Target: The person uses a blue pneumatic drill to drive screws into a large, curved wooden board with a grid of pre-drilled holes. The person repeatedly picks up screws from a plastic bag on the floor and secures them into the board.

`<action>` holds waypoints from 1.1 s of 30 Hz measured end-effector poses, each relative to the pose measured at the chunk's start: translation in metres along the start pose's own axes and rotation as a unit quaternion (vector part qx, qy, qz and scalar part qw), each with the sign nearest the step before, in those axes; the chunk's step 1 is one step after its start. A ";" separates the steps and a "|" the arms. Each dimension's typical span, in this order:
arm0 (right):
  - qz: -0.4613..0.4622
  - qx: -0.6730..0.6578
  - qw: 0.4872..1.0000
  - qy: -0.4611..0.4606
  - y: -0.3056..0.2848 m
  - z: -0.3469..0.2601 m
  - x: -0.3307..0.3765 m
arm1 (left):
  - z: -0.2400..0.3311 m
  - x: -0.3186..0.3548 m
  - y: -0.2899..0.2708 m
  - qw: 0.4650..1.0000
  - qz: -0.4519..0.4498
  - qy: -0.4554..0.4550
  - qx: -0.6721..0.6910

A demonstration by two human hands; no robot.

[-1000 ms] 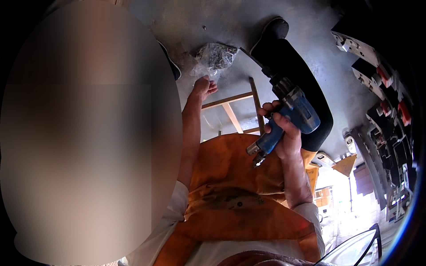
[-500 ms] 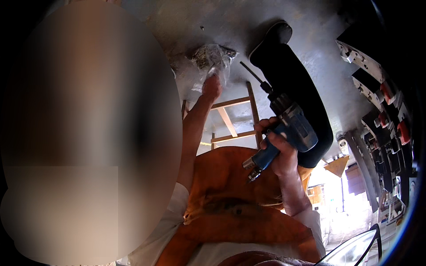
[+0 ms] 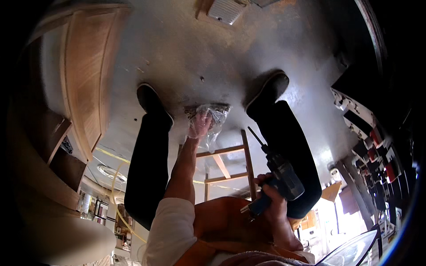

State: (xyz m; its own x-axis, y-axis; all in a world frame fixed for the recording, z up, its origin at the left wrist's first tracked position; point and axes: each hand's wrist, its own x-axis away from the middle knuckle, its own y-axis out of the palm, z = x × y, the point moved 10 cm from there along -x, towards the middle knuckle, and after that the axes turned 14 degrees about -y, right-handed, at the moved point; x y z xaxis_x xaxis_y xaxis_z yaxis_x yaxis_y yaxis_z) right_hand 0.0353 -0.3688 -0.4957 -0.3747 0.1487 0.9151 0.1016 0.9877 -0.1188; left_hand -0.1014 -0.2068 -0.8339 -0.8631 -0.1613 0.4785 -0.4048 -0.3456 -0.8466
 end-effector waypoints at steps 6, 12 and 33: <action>-0.039 0.012 0.999 -0.003 0.012 -0.002 -0.001 | 0.003 -0.032 -0.008 0.975 -0.203 0.071 -0.048; -0.061 -0.039 0.997 0.026 0.022 -0.004 0.010 | -0.059 -0.012 0.056 0.923 -0.249 0.032 0.292; -0.173 -0.170 0.967 -0.076 0.030 -0.023 0.026 | 0.114 0.047 -0.457 0.389 -0.458 0.157 0.784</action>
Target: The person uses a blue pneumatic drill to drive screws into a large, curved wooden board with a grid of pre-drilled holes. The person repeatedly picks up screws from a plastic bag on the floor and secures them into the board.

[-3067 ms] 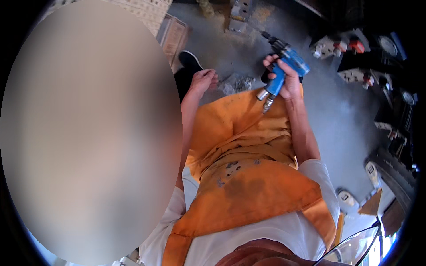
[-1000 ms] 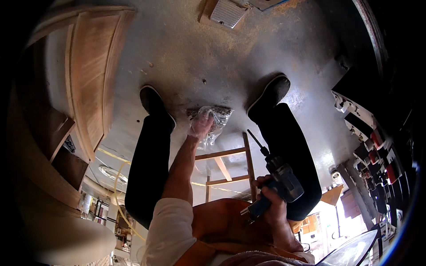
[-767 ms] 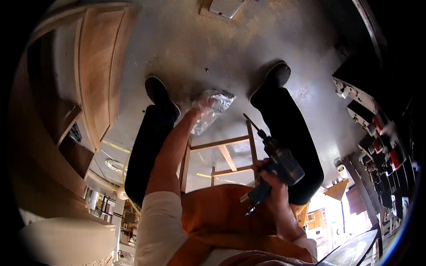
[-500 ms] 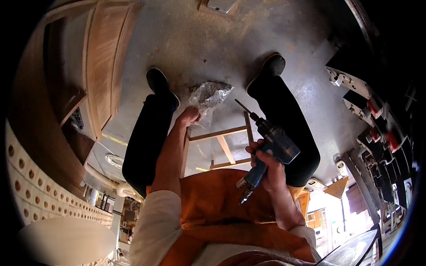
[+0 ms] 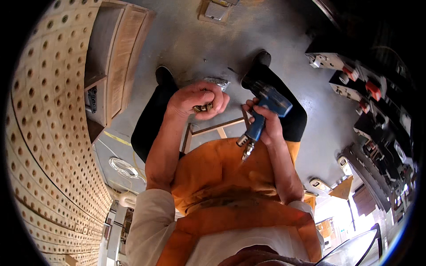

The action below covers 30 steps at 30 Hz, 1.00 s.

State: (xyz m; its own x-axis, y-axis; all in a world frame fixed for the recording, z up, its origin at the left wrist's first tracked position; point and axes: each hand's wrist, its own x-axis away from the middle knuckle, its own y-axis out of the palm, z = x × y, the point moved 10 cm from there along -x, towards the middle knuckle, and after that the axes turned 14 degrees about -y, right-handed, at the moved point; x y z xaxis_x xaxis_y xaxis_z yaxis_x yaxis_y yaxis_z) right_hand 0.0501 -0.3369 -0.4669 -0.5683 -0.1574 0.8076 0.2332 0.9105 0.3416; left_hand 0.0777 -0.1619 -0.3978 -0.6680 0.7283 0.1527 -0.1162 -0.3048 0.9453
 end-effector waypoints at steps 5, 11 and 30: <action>-0.001 0.017 1.000 -0.007 -0.009 0.015 0.008 | 0.004 0.016 0.079 0.988 -0.121 0.075 0.067; -0.021 0.009 1.000 -0.006 0.000 0.019 0.005 | -0.058 0.062 0.051 0.967 0.038 0.129 0.219; -0.210 0.015 0.966 -0.153 0.112 -0.043 0.063 | -0.035 0.120 0.178 0.961 0.218 0.171 0.019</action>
State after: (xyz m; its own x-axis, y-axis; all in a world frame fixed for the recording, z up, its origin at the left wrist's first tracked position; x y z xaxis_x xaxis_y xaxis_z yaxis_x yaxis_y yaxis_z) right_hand 0.0739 -0.2615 -0.3572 -0.8151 -0.3984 0.4205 -0.0877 0.8025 0.5902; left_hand -0.0491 -0.1502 -0.2208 -0.8508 0.2899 0.4383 0.2514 -0.5079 0.8239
